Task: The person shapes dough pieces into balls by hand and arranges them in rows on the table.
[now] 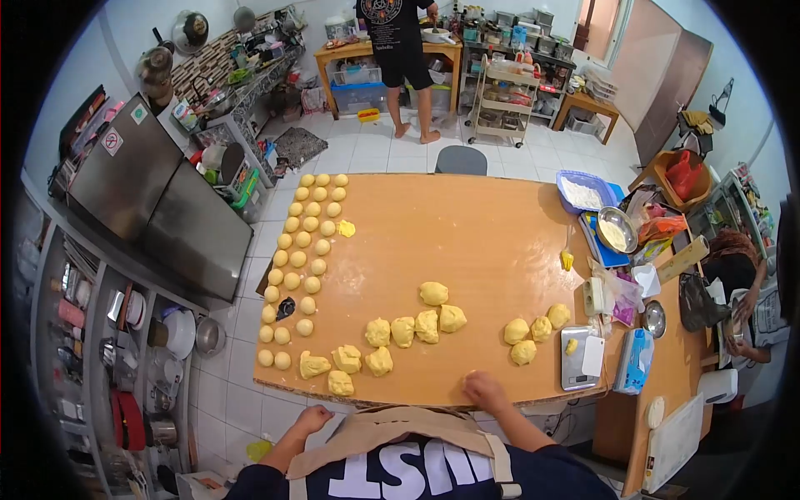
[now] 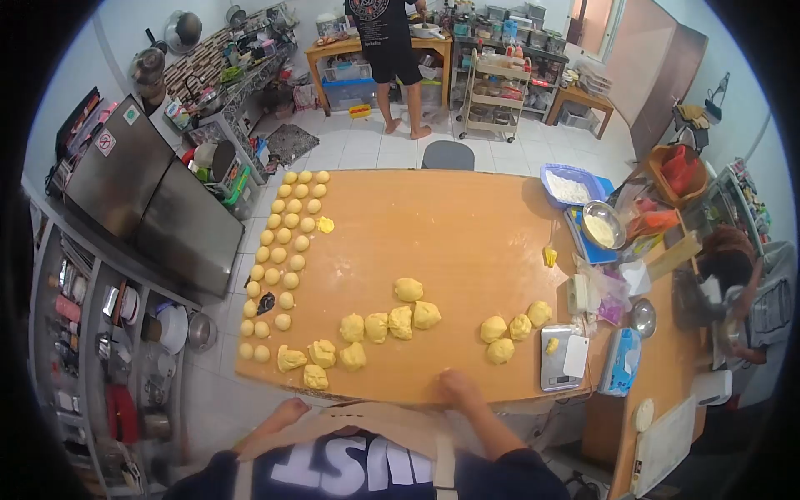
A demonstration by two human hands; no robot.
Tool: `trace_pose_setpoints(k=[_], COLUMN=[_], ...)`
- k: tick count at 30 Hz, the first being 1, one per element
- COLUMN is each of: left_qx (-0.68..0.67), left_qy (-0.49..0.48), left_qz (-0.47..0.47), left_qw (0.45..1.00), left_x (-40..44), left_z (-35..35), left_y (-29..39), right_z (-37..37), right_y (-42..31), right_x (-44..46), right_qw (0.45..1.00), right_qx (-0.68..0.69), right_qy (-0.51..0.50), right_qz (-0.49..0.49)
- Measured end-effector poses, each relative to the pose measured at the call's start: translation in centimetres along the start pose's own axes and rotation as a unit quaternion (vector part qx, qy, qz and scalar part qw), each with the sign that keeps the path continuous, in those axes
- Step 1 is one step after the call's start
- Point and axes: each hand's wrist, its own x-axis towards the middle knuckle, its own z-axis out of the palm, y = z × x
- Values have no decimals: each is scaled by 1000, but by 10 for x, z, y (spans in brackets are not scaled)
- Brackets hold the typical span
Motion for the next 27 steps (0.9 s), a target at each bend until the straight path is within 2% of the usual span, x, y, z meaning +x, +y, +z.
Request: trace_pose_setpoints(k=[2, 5, 8, 11, 12, 13, 14, 16, 17, 19, 20, 21, 22, 23, 24, 26, 27], left_qx=[-32, -33, -21, -61, -83, -105, -96, -75, -26, 74, 59, 41, 22, -2, -41, -118, -113], left_qy=[-8, -35, -59, -24, -9, 21, 11, -8, -33, -82, -79, -72, -63, -59, -34, 7, 9], left_qz=[-17, -24, -32, -14, -7, 9, -2, -22, 17, 91, 76, 62, 47, 93, 59, -14, -17], left_qw=[999, 999, 998, 998, 996, 994, 995, 997, 999, 990, 992, 995, 997, 994, 997, 993, 993], left_x=[-3, -5, -7, -1, -3, -6, -10, -15, -15, -16, -21, -39, -47, -37, -30, -26, -29], left_z=[-4, -3, -3, -7, -4, -2, -1, 0, 2, 5, 3, -11, -24, -17, -19, -11, -9], left_y=[9, 13, 12, 13, 13, 12, 11, 8, 4, -13, -15, 12, 32, 14, 10, 6, 2], right_z=[-55, -38, 9, 16, 0, -16, -23, -35, -33, -3, 7, 21, 20, 12, 0, -24, -29], right_y=[-21, -30, -53, -29, -15, -2, 5, -9, -18, -40, -43, -40, -40, -37, -30, -1, 6], right_x=[22, 79, 77, 12, 10, 7, 3, 51, 70, 84, 90, 74, 57, 38, 27, 18, 16], right_qw=[976, 981, 992, 995, 998, 1000, 999, 991, 979, 982, 982, 992, 996, 994, 987, 995, 989], right_qx=[-112, -46, -66, 91, 54, 19, -13, -24, -31, -70, -90, -86, -38, 11, 60, -34, -79], right_qy=[-108, 148, 57, 27, 9, -11, -29, 69, 118, 82, 66, 49, 75, 98, 116, 88, 73], right_qz=[155, 117, 90, -14, -13, -8, 1, 112, 165, 156, 151, 73, 18, -39, -94, 34, 105])
